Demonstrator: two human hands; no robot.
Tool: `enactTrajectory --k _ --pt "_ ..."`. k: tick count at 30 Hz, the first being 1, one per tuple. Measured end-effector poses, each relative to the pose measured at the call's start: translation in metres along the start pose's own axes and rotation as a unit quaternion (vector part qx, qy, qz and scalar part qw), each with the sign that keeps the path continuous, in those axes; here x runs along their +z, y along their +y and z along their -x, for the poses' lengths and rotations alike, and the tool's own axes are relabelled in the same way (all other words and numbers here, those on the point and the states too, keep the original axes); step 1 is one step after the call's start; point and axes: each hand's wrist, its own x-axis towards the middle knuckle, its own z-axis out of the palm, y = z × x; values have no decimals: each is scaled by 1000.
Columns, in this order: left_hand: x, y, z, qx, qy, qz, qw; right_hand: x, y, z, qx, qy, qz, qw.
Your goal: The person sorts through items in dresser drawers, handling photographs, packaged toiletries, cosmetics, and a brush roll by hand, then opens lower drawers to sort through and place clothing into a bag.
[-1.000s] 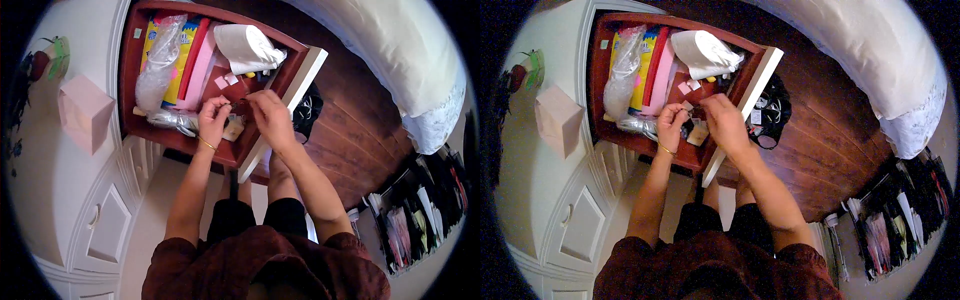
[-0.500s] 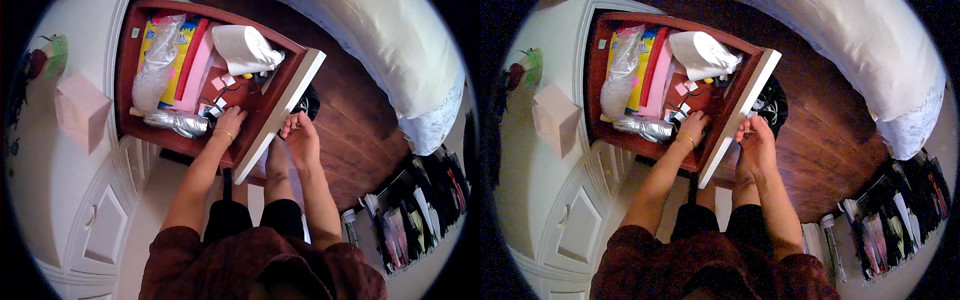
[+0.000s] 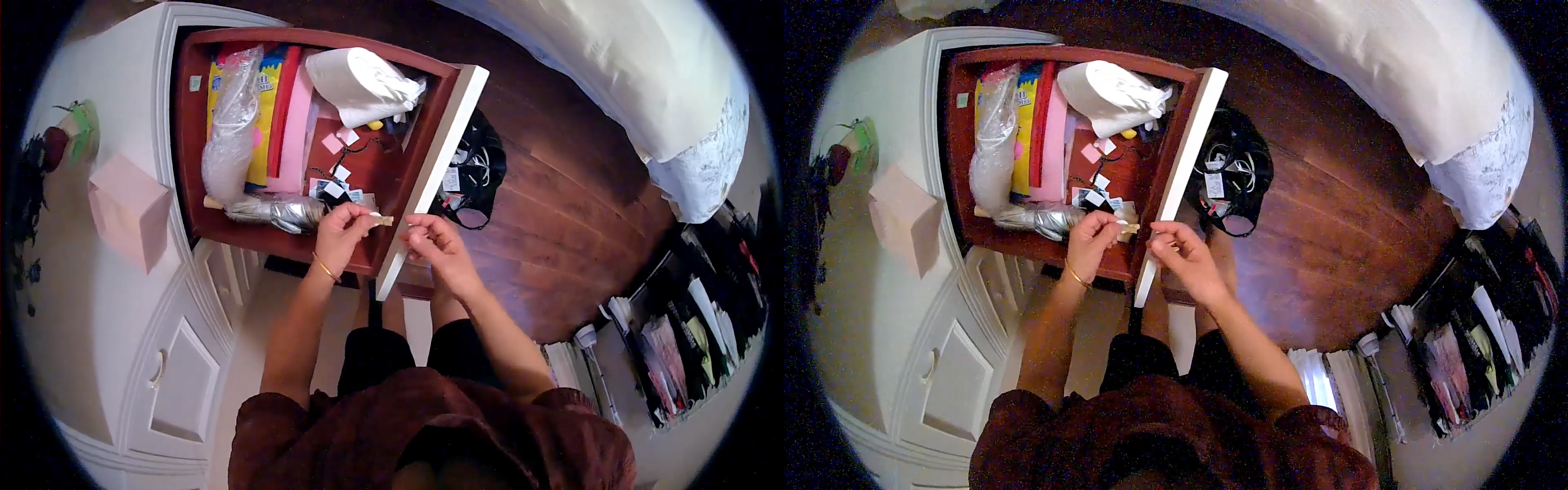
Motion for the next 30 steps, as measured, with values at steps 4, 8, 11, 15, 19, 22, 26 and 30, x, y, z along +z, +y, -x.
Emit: enactTrajectory --k 4,8,11,15,19,22,26,30 --pt "13 -7 3 55 8 -8 998 4 2 -2 22 22 46 998" --pt "11 -10 -7 90 54 -60 993 7 2 -1 58 45 1 997" --pt "-9 -27 -27 82 120 -132 980 14 6 -4 33 15 -29 999" --pt "-11 -4 -42 194 123 -404 886 33 9 -4 -61 14 157 986" --pt "13 71 -69 368 256 -466 763 44 0 0 -74 20 270 960" --pt "18 107 -108 385 242 -592 665 48 -13 0 -39 34 246 968" --pt "15 126 -142 352 236 -591 687 36 -7 -7 -92 41 262 960" --pt "-11 117 -132 355 193 -590 699 37 -13 -14 -59 37 205 976"
